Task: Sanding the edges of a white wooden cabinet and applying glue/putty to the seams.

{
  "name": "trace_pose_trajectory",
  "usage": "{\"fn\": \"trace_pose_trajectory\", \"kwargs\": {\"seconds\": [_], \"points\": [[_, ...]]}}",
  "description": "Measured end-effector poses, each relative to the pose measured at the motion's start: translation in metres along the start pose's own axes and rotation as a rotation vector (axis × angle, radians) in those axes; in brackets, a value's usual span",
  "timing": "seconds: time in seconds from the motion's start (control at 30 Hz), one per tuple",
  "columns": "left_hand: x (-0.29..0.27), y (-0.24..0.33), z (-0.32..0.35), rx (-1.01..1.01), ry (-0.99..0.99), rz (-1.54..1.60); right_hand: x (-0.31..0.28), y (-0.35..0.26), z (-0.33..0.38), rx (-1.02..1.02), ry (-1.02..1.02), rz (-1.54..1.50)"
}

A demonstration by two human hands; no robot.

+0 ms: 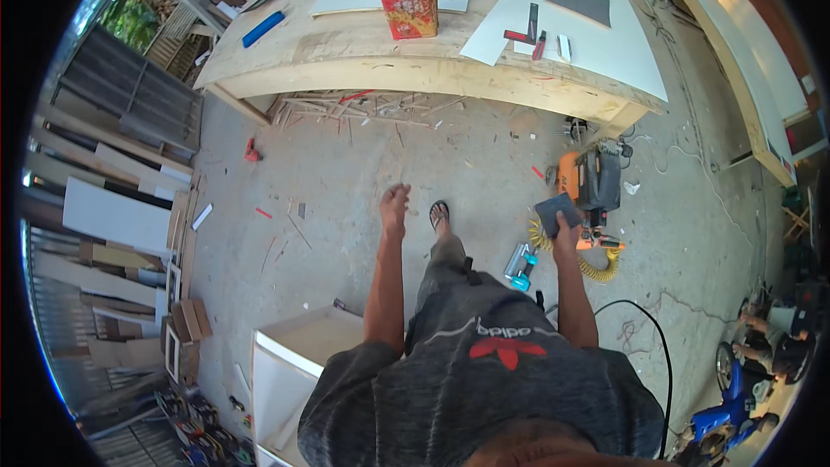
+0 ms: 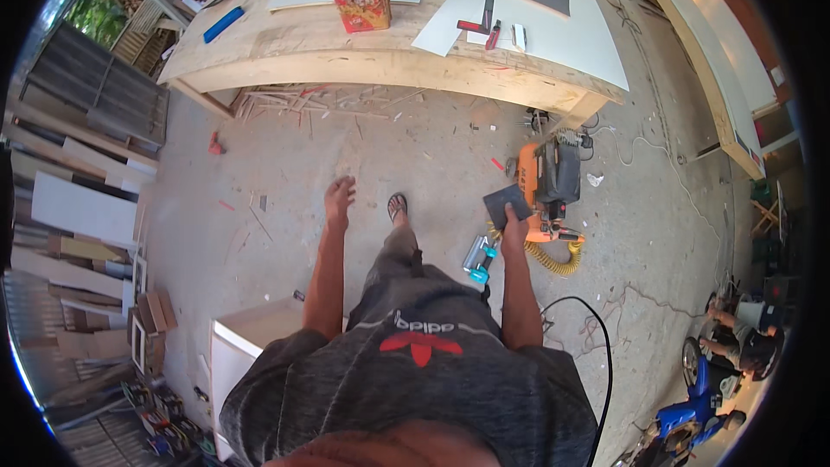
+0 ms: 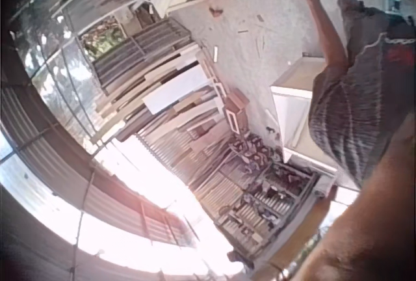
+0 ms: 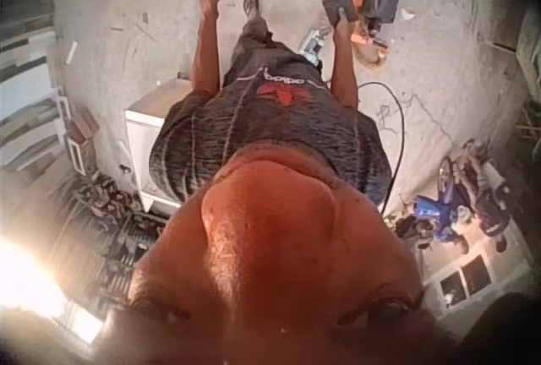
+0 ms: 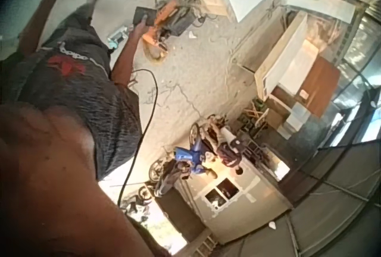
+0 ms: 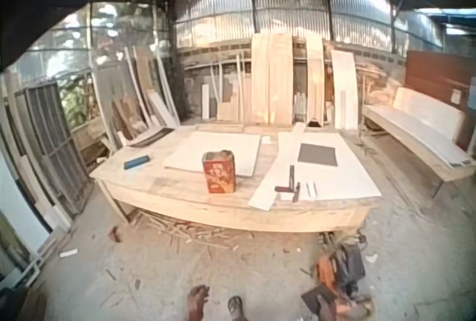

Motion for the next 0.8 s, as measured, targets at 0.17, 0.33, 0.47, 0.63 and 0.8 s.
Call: {"fn": "trace_pose_trajectory", "kwargs": {"seconds": [0.17, 0.33, 0.47, 0.63, 0.8], "points": [[0.052, 0.090, -0.164, 0.116, 0.018, -0.046, 0.059, -0.025, -0.072, 0.141, 0.249, -0.248], [0.110, 0.212, -0.267, 0.209, -0.030, -0.009, 0.151, -0.085, -0.113, 0.086, 0.188, -0.106], [0.139, 0.276, -0.360, 0.317, -0.030, -0.201, 0.232, -0.119, -0.162, 0.014, 0.132, -0.090], [0.159, 0.320, -0.440, 0.381, -0.103, -0.355, 0.319, -0.145, -0.260, -0.047, 0.010, 0.056], [0.207, 0.350, -0.464, 0.314, -0.606, -0.233, 0.411, -0.182, -0.325, -0.042, -0.151, 0.183]]}}
Point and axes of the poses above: each hand's wrist, its own z-axis away from the middle knuckle, its own x-axis out of the palm, y = z × x, the point moved 7 cm from there along -z, towards the middle knuckle, and after that the axes turned 5 degrees about y, right-handed, at the moved point
